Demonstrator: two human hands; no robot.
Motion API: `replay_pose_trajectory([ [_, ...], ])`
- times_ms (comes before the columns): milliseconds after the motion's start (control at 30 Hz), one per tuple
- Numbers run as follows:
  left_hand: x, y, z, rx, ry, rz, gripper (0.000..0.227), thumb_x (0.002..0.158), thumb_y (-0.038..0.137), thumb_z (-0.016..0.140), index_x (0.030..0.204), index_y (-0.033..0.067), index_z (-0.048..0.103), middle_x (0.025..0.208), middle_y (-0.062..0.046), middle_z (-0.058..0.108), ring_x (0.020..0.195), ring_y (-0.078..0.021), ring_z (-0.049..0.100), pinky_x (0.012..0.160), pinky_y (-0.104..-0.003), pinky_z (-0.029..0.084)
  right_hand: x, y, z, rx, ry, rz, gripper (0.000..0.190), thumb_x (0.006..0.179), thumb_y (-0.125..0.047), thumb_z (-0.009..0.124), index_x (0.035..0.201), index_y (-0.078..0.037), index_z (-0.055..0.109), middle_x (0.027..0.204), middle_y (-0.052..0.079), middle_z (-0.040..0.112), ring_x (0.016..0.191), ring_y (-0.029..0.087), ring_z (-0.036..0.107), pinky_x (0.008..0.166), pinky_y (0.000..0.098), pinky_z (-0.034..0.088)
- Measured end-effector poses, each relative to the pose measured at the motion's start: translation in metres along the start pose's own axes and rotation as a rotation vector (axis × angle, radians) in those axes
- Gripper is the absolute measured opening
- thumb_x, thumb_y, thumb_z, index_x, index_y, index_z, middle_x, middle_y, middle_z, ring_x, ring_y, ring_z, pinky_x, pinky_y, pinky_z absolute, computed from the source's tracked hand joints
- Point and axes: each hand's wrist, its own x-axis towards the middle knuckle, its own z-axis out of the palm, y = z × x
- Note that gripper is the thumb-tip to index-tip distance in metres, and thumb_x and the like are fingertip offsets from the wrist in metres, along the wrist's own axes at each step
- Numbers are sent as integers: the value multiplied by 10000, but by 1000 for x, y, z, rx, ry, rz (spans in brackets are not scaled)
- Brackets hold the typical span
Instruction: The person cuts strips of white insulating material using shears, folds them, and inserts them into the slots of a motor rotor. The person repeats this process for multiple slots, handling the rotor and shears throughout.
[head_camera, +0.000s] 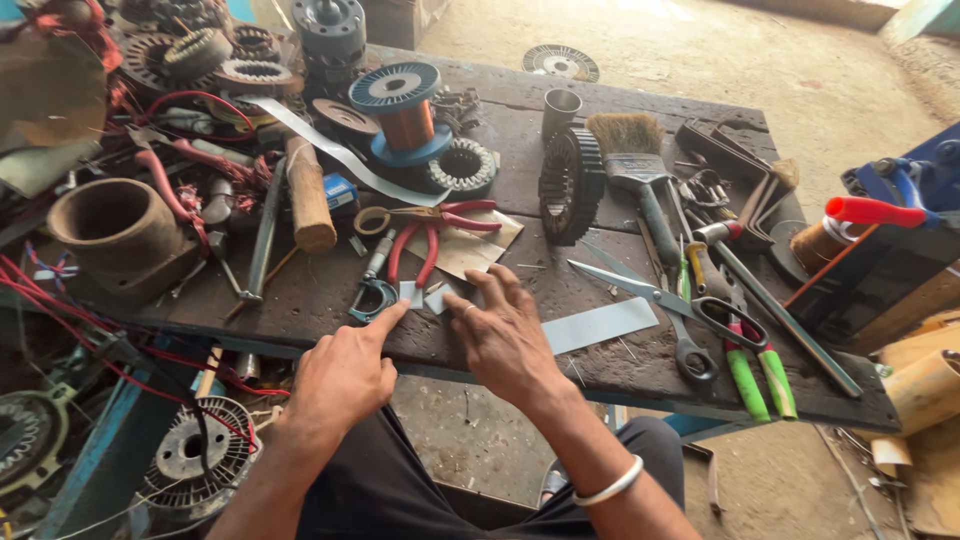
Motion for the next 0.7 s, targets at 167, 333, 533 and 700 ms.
replay_pose_trajectory([
  [167, -17, -11, -14, -396, 121, 104, 642, 814, 200, 719, 1431, 248, 547, 809, -157, 767, 783, -350, 754, 740, -456, 566, -5, 5, 0, 194, 204, 59, 307, 944, -163, 663, 1242, -122, 724, 1457, 179, 521, 1454, 380, 335, 1184, 497, 312],
  [333, -32, -8, -20, -507, 30, 210, 732, 794, 155, 726, 1497, 225, 534, 704, -135, 752, 657, -310, 738, 667, -425, 550, -47, 33, -26, 133, 350, 209, 269, 929, -184, 686, 1184, -131, 752, 1382, 133, 630, 1412, 350, 452, 1175, 490, 367],
  [533, -27, 15, -10, -636, -159, 134, 542, 834, 205, 804, 1359, 224, 672, 689, -83, 769, 548, -171, 672, 554, -337, 531, -95, 57, -61, -140, 236, 348, 395, 884, -300, 735, 1202, -66, 722, 1320, 152, 622, 1372, 383, 437, 1111, 506, 369],
  [700, -25, 33, 8, -1024, -135, 171, 346, 790, 41, 796, 1135, 64, 808, 769, -32, 834, 627, -78, 723, 573, -239, 590, -103, 37, -54, -205, 161, 220, 464, 835, -388, 755, 1166, -63, 724, 1295, 187, 622, 1334, 424, 420, 1104, 567, 348],
])
